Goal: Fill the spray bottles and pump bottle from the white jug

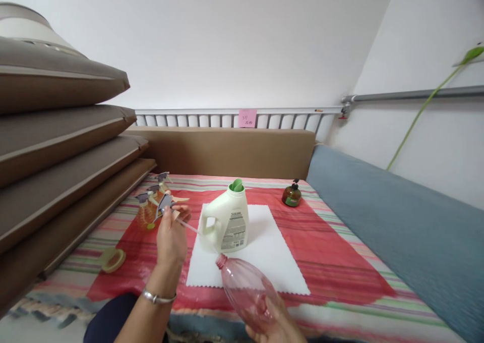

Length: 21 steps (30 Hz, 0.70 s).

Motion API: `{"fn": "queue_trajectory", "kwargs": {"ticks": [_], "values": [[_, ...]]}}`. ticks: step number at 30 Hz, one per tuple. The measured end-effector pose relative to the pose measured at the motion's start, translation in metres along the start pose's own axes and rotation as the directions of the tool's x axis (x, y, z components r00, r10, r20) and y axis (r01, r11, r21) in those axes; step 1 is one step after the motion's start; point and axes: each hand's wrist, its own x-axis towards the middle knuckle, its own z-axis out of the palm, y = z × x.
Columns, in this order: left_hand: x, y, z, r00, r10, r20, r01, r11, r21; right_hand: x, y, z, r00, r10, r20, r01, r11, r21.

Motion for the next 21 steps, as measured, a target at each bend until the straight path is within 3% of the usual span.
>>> {"fn": "queue_trajectory", "kwargs": {"ticks": [4, 10, 15, 18, 21], "values": [[-0.023, -0.01, 0.012, 0.998, 0.0, 0.07, 0.0, 1.0, 0.007, -0.004, 0.0, 0.013, 1.0, -0.017, -0.006, 0.017, 0.999, 0.045], [-0.072, -0.038, 0.025, 0.946, -0.271, 0.179, 0.265, 0.962, 0.059, -0.008, -0.004, 0.048, 0.993, -0.109, 0.05, 0.106, 0.992, 0.063], [-0.082, -0.035, 0.023, 0.919, -0.32, 0.23, 0.32, 0.947, 0.036, -0.016, -0.008, 0.055, 0.992, -0.097, 0.085, 0.092, 0.994, 0.055], [-0.081, -0.031, 0.022, 0.904, -0.342, 0.256, 0.338, 0.939, 0.06, -0.019, -0.012, 0.054, 0.991, -0.016, 0.129, 0.019, 1.0, -0.022], [-0.084, -0.029, 0.023, 0.899, -0.344, 0.269, 0.324, 0.939, 0.118, -0.021, -0.014, 0.051, 0.962, 0.199, 0.185, -0.173, 0.974, -0.146]]}}
